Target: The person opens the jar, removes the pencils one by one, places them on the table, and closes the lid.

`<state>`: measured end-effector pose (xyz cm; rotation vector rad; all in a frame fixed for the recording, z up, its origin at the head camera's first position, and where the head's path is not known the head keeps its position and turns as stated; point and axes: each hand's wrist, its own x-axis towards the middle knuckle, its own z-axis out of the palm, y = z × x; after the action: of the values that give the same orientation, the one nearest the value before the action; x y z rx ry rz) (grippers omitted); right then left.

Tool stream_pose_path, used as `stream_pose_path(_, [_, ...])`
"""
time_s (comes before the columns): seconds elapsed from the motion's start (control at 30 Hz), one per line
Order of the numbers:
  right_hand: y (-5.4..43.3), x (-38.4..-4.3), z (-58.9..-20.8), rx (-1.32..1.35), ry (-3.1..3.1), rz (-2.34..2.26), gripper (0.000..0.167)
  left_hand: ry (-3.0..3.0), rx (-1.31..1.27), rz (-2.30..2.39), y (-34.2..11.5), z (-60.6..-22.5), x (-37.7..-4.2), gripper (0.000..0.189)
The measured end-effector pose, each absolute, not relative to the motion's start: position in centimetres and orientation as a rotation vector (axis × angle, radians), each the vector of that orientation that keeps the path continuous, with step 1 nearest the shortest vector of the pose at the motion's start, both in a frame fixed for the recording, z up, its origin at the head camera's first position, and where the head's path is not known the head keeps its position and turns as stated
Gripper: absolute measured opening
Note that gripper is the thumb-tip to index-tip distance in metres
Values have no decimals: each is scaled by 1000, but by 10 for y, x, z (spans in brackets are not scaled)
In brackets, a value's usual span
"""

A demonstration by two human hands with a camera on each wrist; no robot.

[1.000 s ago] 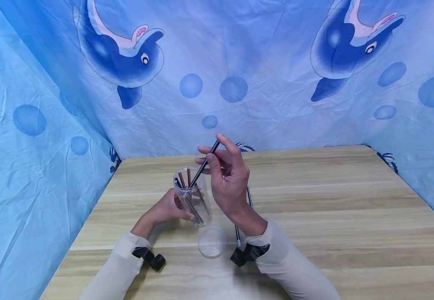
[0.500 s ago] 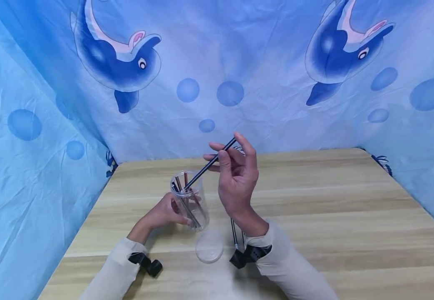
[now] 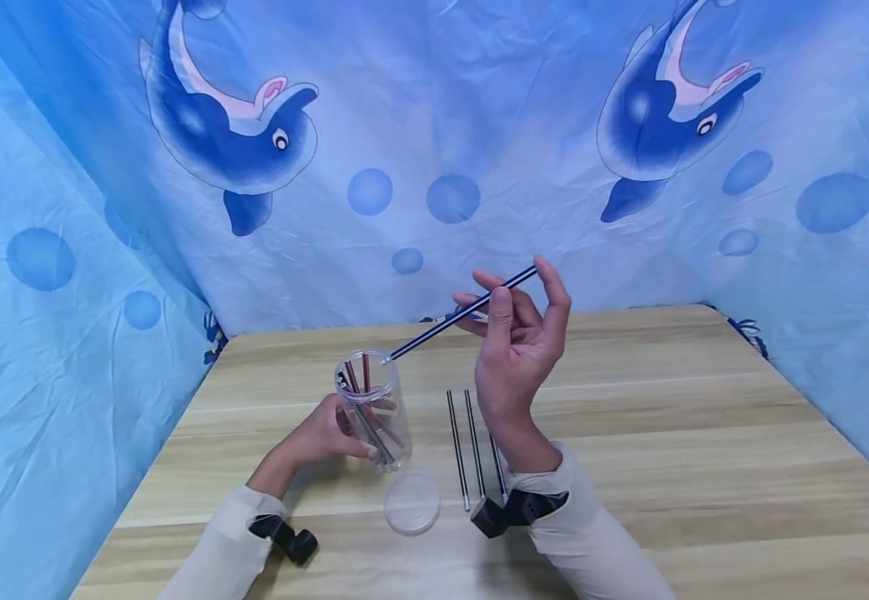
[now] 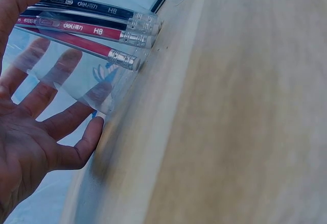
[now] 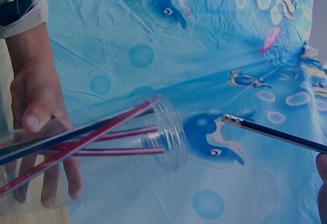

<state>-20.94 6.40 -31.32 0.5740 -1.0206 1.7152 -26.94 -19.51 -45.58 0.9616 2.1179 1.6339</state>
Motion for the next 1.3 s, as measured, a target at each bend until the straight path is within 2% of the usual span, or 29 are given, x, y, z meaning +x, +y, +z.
stream_pose_path(0.3, [84, -212, -318, 608, -1171, 1805, 41, 2099, 1000, 1642, -196, -456, -268, 55])
stream_pose_path(0.47, [100, -216, -328, 792, -1666, 1929, 43, 2085, 964, 1655, -194, -454, -267, 59])
stream_pose_path(0.6, [111, -217, -339, 992, -2111, 1828, 44, 2082, 966, 1658, -194, -453, -268, 61])
stream_pose_path(0.73, [120, -221, -350, 1072, -2334, 1726, 44, 2080, 995, 1659, -194, -454, -269, 60])
stream_pose_path(0.93, [133, -231, -370, 1052, -2538, 1621, 44, 2100, 976, 1658, -196, -455, -268, 65])
stream_pose_path(1.1, [151, -242, -385, 930, -2602, 1653, 45, 2093, 949, 1658, -195, -454, -265, 68])
stream_pose_path(1.3, [169, -256, -397, 764, -2640, 1697, 44, 2082, 983, 1665, -194, -455, -267, 60])
